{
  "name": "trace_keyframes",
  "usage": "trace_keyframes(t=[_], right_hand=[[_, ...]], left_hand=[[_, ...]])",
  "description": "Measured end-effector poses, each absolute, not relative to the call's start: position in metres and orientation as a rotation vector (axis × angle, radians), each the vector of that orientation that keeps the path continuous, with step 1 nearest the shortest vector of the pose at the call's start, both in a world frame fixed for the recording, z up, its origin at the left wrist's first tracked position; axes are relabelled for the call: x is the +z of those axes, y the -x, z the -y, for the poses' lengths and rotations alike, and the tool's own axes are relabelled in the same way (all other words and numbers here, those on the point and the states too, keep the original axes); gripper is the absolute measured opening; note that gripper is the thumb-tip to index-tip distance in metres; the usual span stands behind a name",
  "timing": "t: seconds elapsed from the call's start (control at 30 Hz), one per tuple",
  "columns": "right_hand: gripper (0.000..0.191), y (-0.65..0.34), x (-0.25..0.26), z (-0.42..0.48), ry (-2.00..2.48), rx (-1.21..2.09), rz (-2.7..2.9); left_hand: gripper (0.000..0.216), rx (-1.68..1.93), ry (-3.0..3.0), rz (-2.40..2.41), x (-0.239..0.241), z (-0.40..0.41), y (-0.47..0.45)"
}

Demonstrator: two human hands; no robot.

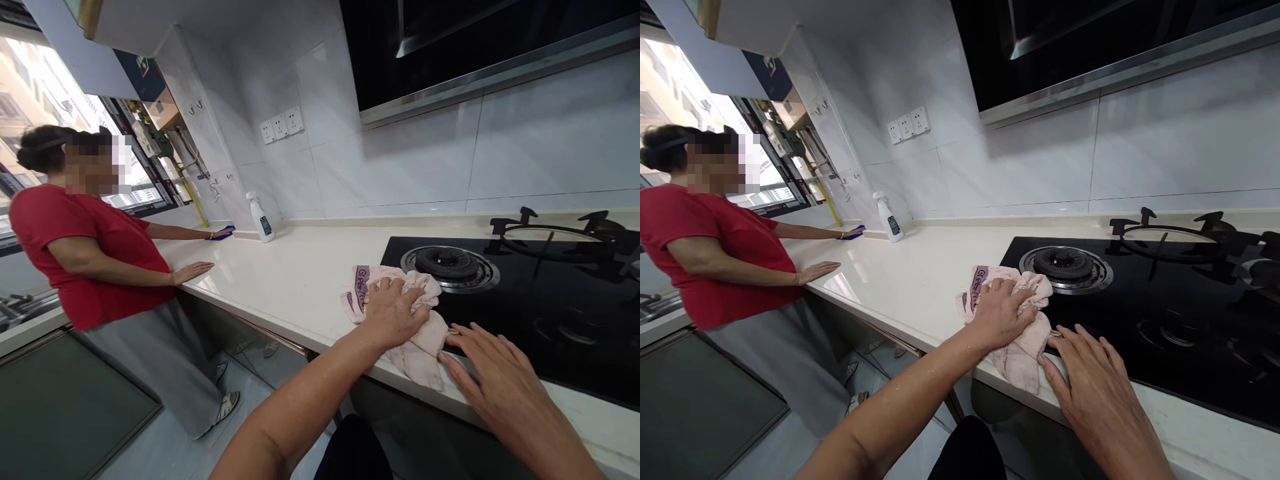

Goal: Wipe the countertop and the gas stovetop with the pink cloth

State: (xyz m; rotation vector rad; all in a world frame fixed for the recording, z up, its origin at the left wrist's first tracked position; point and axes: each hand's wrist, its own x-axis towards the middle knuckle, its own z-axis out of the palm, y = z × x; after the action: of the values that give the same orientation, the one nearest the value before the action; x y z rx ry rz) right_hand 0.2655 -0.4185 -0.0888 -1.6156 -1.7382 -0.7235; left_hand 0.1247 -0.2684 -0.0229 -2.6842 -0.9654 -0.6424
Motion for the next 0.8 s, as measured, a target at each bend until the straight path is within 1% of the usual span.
trace_keyframes(t=[0.13, 0.53, 0.8], right_hand=[[0.04, -0.2661, -0.0914, 0.4188, 1.644, -0.681, 1.743], [0.042, -0.2666, -0.092, 0.4168, 1.629, -0.714, 1.737], [0.04, -0.2676, -0.0936, 0.4178, 1.649, -0.671, 1.75]], left_hand=[[0.041, -0.638, 2.678, 0.968, -0.0225, 0.2688, -0.1245], [0.041, -0.652, 2.692, 0.97, -0.0222, 0.2696, -0.1239], [0.041, -0.632, 2.689, 0.976, -0.0208, 0.2701, -0.124]])
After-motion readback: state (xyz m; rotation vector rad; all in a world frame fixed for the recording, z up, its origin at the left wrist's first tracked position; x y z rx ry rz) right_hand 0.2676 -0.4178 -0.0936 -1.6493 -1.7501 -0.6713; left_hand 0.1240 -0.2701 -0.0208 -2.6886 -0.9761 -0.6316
